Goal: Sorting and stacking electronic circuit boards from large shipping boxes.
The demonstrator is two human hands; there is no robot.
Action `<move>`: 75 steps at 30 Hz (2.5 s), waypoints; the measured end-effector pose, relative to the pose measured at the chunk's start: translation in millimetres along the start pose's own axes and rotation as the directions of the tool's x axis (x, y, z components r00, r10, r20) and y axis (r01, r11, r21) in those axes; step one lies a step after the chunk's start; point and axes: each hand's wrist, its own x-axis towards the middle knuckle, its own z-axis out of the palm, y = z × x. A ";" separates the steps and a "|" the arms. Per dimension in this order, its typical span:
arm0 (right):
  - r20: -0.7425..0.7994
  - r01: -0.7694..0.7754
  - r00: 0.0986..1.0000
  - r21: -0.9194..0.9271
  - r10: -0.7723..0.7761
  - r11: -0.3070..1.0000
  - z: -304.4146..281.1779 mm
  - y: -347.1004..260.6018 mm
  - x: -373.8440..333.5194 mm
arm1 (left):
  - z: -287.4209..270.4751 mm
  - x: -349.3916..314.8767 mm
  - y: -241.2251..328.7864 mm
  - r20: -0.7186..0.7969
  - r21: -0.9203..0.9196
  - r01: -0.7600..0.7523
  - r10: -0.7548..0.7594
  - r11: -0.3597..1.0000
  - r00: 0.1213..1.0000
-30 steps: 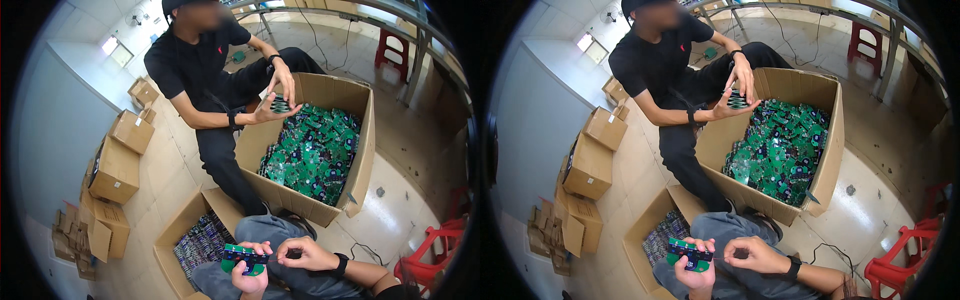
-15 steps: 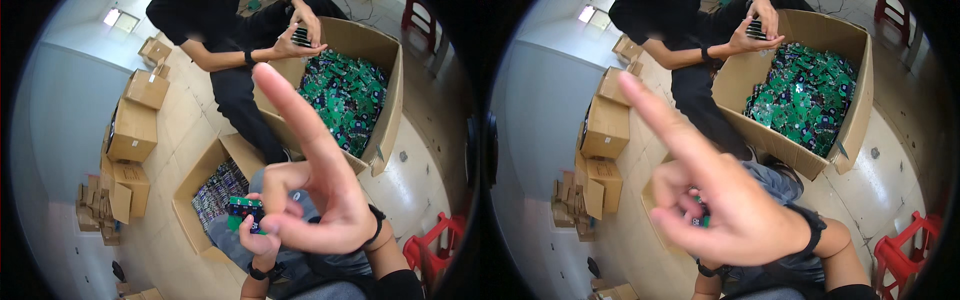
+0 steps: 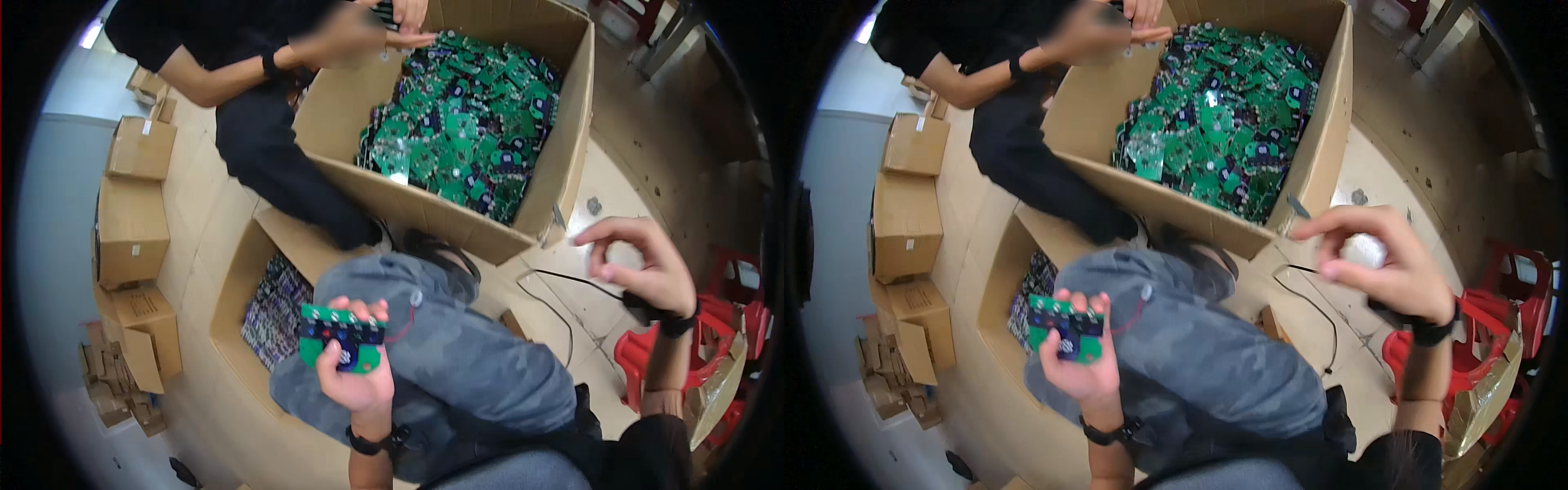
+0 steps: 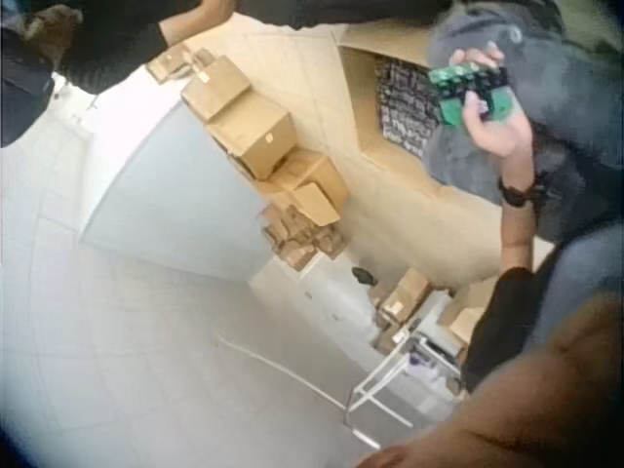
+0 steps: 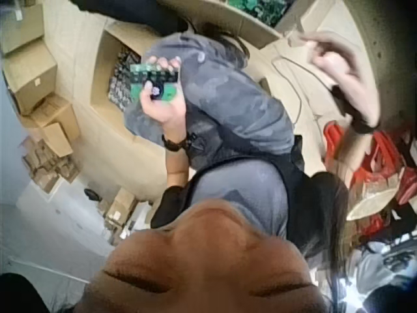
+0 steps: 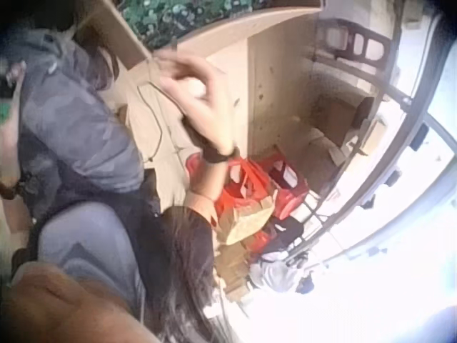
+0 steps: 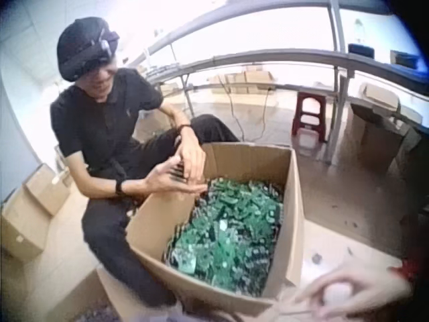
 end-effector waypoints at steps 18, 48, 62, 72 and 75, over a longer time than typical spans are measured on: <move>-0.207 -0.290 0.894 -0.943 0.398 0.161 -76.6 187.1 340.1 | -14.2 39.7 -10.0 -0.018 0.141 0.227 -0.227 0.964 0.974; 0.016 -0.182 0.978 -0.406 0.206 0.896 -83.6 76.6 251.8 | -26.0 21.8 -14.1 0.101 -0.066 0.136 -0.129 0.988 0.987; 0.077 0.077 0.995 -0.078 -0.071 0.994 -7.5 -8.0 154.3 | -35.6 17.8 -13.3 0.137 -0.046 0.120 -0.113 0.992 0.984; 0.241 0.265 0.915 0.242 -0.322 0.933 101.0 -108.1 101.1 | -43.3 -6.0 -0.9 0.094 -0.415 0.304 -0.292 0.858 0.952; 0.205 0.315 0.909 0.231 -0.363 0.921 139.9 -113.5 75.8 | -43.3 -16.1 -1.8 0.087 -0.627 0.257 -0.263 0.735 0.961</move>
